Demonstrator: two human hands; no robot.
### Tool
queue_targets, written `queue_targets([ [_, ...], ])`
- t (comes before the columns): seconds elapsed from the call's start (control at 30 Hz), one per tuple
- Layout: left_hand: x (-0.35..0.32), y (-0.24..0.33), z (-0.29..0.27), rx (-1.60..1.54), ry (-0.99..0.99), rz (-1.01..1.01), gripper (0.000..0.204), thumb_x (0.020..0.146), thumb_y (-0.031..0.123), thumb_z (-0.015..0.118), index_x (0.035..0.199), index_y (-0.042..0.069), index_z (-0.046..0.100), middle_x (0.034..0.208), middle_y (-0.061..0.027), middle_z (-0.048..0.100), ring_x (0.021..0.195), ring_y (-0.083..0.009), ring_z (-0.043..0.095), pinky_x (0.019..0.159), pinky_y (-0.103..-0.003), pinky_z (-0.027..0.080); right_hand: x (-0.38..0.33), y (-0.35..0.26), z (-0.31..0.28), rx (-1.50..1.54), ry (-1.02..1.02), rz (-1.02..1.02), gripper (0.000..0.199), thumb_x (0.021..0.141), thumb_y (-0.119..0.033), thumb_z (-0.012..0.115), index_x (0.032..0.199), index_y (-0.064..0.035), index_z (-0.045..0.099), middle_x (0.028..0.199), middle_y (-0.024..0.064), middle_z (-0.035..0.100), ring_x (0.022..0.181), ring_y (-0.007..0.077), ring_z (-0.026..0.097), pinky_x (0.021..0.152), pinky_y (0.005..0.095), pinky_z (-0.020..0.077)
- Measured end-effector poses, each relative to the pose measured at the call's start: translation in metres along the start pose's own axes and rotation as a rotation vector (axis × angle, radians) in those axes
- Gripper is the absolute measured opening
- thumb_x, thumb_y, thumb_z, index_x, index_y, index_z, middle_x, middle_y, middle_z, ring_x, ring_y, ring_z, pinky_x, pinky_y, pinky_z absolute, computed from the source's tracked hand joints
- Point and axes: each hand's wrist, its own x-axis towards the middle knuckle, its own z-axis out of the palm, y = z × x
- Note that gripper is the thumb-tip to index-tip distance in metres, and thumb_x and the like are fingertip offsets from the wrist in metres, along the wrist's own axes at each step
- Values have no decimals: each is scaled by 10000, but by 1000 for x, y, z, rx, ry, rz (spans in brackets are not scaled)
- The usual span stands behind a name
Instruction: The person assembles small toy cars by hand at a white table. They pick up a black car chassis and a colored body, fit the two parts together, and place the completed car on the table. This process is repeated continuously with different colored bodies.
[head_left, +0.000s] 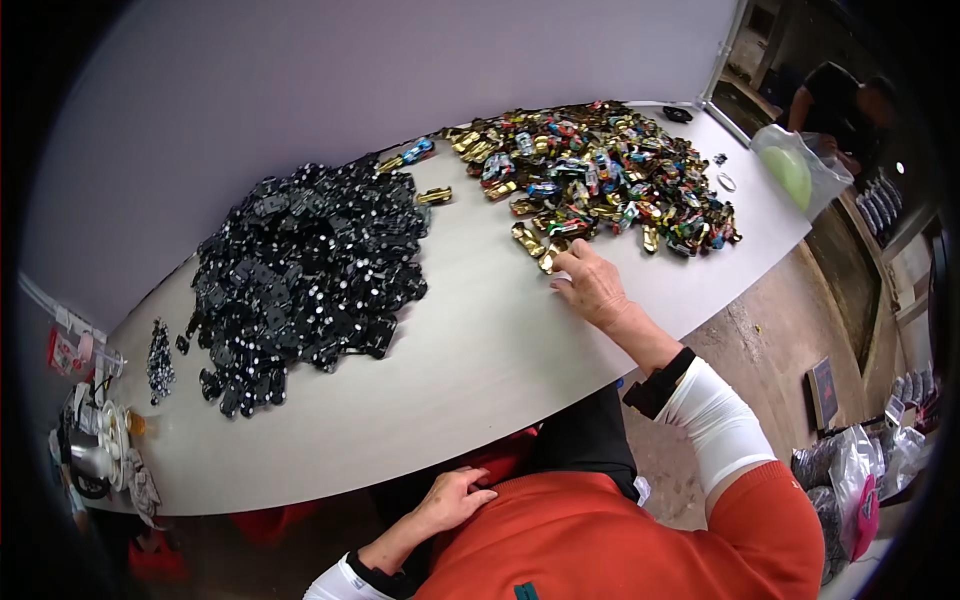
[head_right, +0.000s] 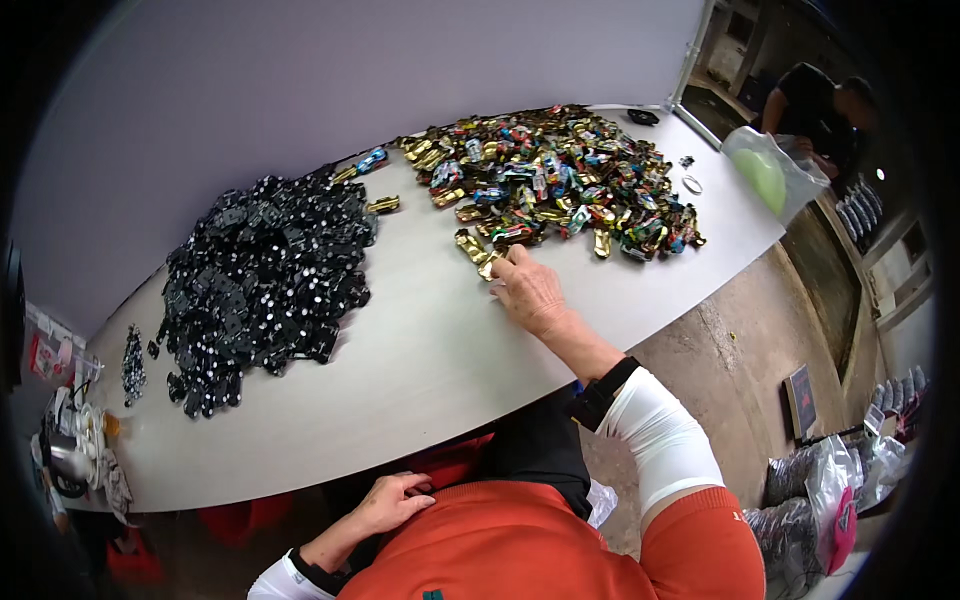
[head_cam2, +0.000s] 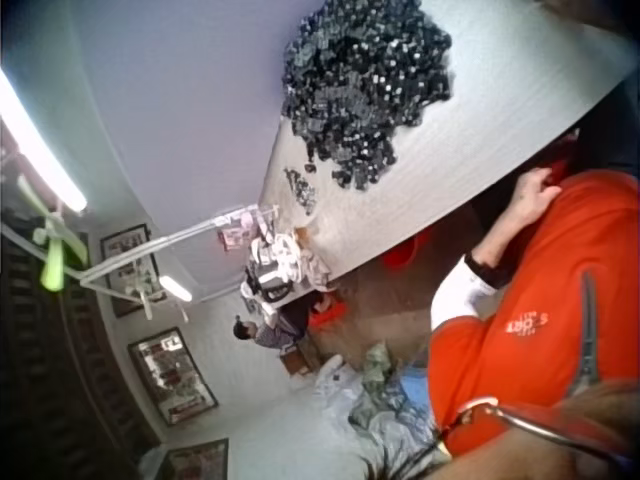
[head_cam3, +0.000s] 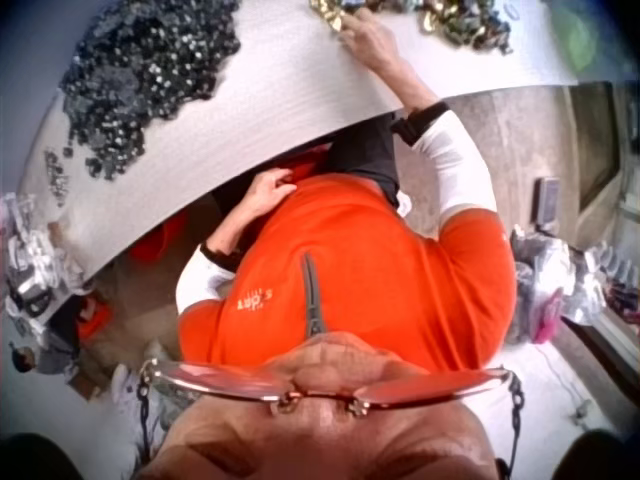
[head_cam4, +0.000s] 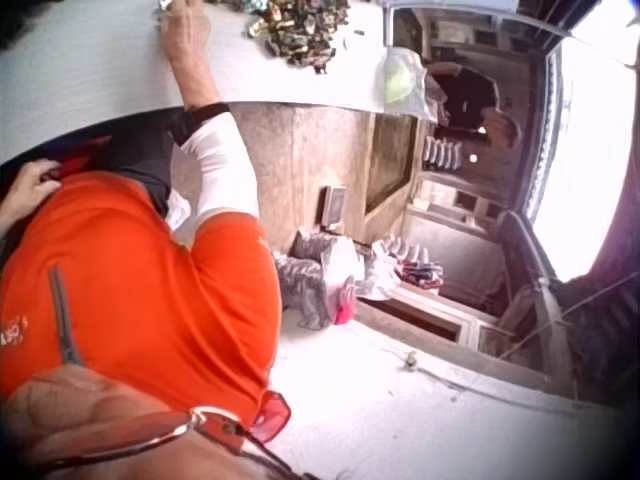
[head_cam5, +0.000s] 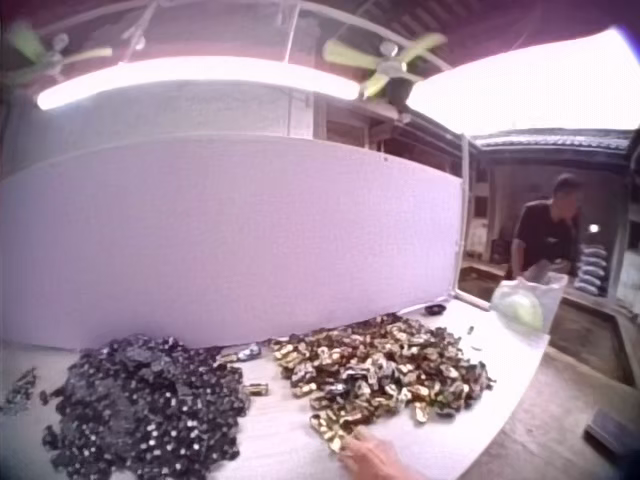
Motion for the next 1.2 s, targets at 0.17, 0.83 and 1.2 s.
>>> queue_targets([
  [0.17,-29,50,-69,-171,278,89,221,759,9,640,976,-26,617,755,-102,628,619,-138,607,546,-244,477,8,-2,3,-52,46,-98,148,728,-64,647,844,-62,554,880,108,511,753,307,561,631,410,459],
  [0.83,70,38,-142,757,932,234,202,661,-5,654,843,21,569,849,-98,540,802,-294,553,649,-387,468,13,-30,25,571,-327,224,184,842,-117,554,941,17,631,661,37,582,505,63,469,405,214,350],
  [1.2,65,69,-83,287,780,427,375,667,-104,601,1023,10,577,929,-132,554,737,-228,609,614,-300,511,-34,-118,11,1448,-721,587,191,824,-182,652,863,-10,581,621,24,532,411,60,394,359,196,286],
])
